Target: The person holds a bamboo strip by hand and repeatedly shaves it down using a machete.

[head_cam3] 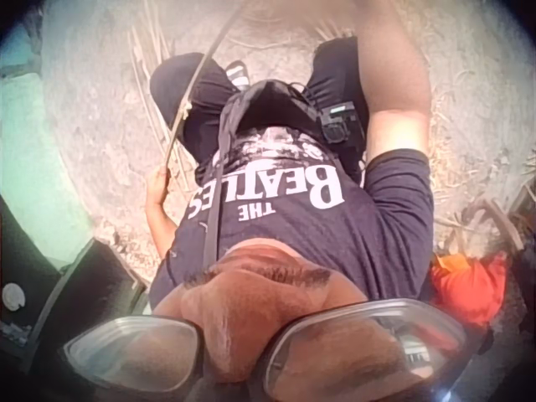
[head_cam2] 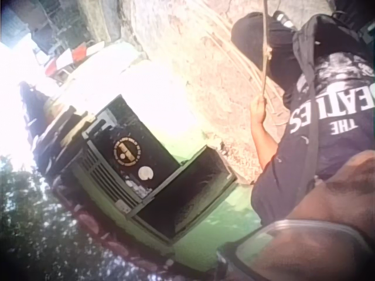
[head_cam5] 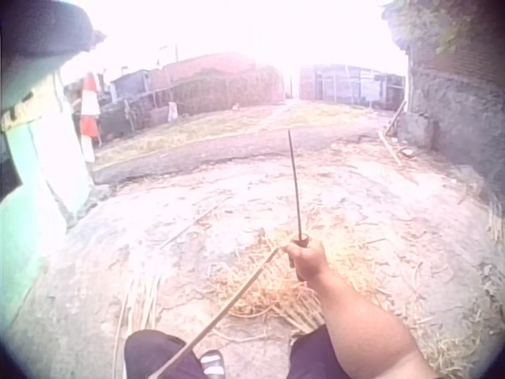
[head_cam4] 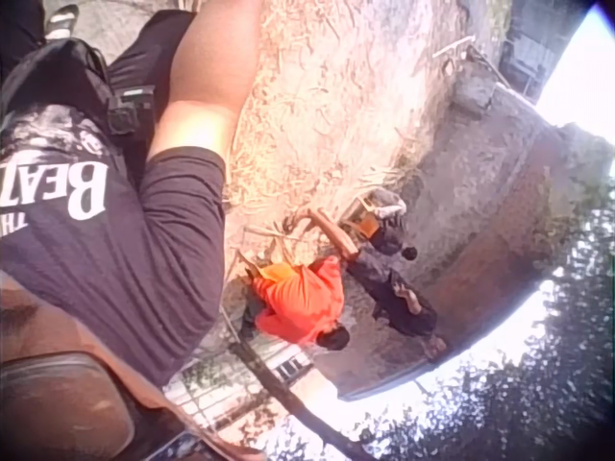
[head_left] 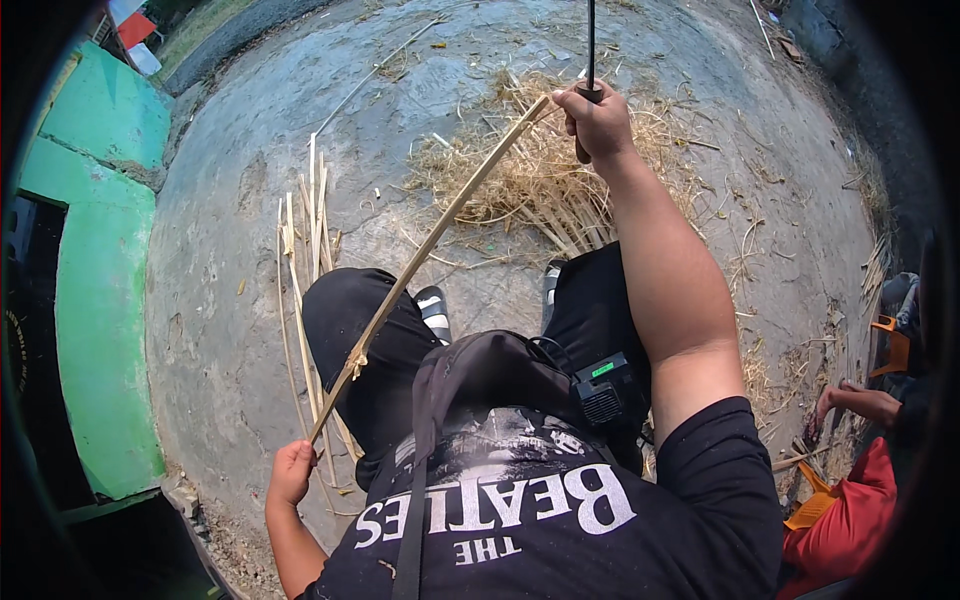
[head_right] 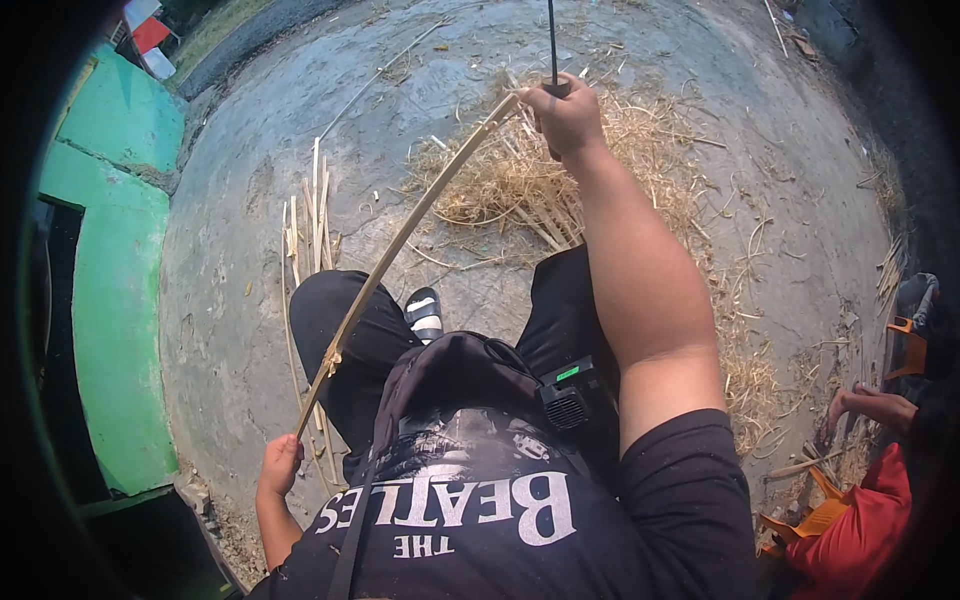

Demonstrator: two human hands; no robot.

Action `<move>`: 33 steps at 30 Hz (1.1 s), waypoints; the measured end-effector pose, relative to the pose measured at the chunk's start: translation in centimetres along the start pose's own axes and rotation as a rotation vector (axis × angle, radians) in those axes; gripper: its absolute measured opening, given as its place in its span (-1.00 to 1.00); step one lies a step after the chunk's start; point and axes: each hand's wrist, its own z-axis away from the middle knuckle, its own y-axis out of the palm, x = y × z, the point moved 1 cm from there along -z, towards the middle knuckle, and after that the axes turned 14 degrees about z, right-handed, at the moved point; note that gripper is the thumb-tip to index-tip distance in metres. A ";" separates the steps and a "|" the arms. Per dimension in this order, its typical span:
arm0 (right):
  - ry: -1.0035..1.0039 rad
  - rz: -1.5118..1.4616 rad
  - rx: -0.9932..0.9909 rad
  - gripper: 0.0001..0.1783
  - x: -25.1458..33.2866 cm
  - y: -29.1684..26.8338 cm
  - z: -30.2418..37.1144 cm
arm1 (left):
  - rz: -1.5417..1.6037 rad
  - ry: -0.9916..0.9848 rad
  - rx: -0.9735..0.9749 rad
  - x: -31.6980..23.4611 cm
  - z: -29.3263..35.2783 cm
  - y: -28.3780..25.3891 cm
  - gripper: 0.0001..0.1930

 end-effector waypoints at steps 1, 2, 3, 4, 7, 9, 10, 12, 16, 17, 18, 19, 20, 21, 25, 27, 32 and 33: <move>0.026 0.061 -0.054 -0.75 -0.3 -0.4 -0.3 | 0.013 -0.021 -0.019 0.2 0.1 -0.3 -0.42; 0.053 0.122 -0.111 -0.71 -0.6 -1.0 -0.6 | 0.025 -0.042 -0.037 0.3 0.2 -0.6 -0.41; 0.053 0.124 -0.113 -0.71 -1.0 -1.5 -1.1 | 0.025 -0.041 -0.034 0.2 0.2 -0.8 -0.41; 0.018 0.290 -0.218 -0.64 -1.2 -2.0 -1.6 | 0.040 -0.035 -0.050 0.0 0.4 -1.0 -0.40; 0.008 0.655 -0.319 -0.42 -0.2 -2.2 -1.0 | 0.083 -0.047 -0.079 0.1 0.7 -0.9 -0.39; -0.004 0.916 -0.137 -0.35 0.9 -1.3 0.1 | 0.108 -0.056 -0.080 0.1 0.4 -0.6 -0.38; -0.076 0.930 -0.077 -0.39 0.7 -0.6 0.2 | 0.131 -0.085 -0.059 0.2 0.4 -0.4 -0.38; -0.131 0.973 0.168 -0.53 3.0 1.2 1.6 | 0.155 -0.120 -0.055 0.1 0.4 0.5 -0.38; -0.272 1.147 0.454 -0.65 3.9 4.1 3.3 | 0.092 -0.098 -0.069 1.1 -0.1 0.5 -0.38; -0.272 1.144 0.460 -0.65 4.1 4.3 3.4 | 0.015 0.001 -0.091 1.4 -0.3 0.2 -0.38; -0.275 1.139 0.503 -0.66 4.1 4.5 3.5 | -0.061 0.100 -0.114 1.7 -0.4 -0.1 -0.37; -0.277 1.132 0.546 -0.67 4.1 4.8 3.6 | -0.060 0.095 -0.118 2.0 -0.5 -0.2 -0.37; -0.124 1.166 0.575 -0.71 3.5 4.6 2.8 | -0.142 0.146 -0.146 2.1 -0.7 -0.4 -0.37; -0.122 1.169 0.573 -0.71 2.6 4.2 2.1 | -0.219 0.203 -0.173 1.7 -0.9 -0.2 -0.37; 0.030 1.109 0.410 -0.71 0.6 3.2 1.1 | -0.265 0.199 -0.179 -0.6 -0.9 0.0 -0.37; -0.109 1.179 0.470 -0.71 2.3 4.4 2.5 | -0.257 0.216 -0.167 0.5 -0.8 -0.6 -0.37; 0.044 1.132 0.517 -0.70 0.4 3.5 1.9 | -0.306 0.260 -0.184 0.0 -1.7 -0.4 -0.36; 0.026 1.143 0.503 -0.70 -0.2 2.9 1.2 | -0.294 0.276 -0.197 0.0 -2.1 -0.4 -0.35</move>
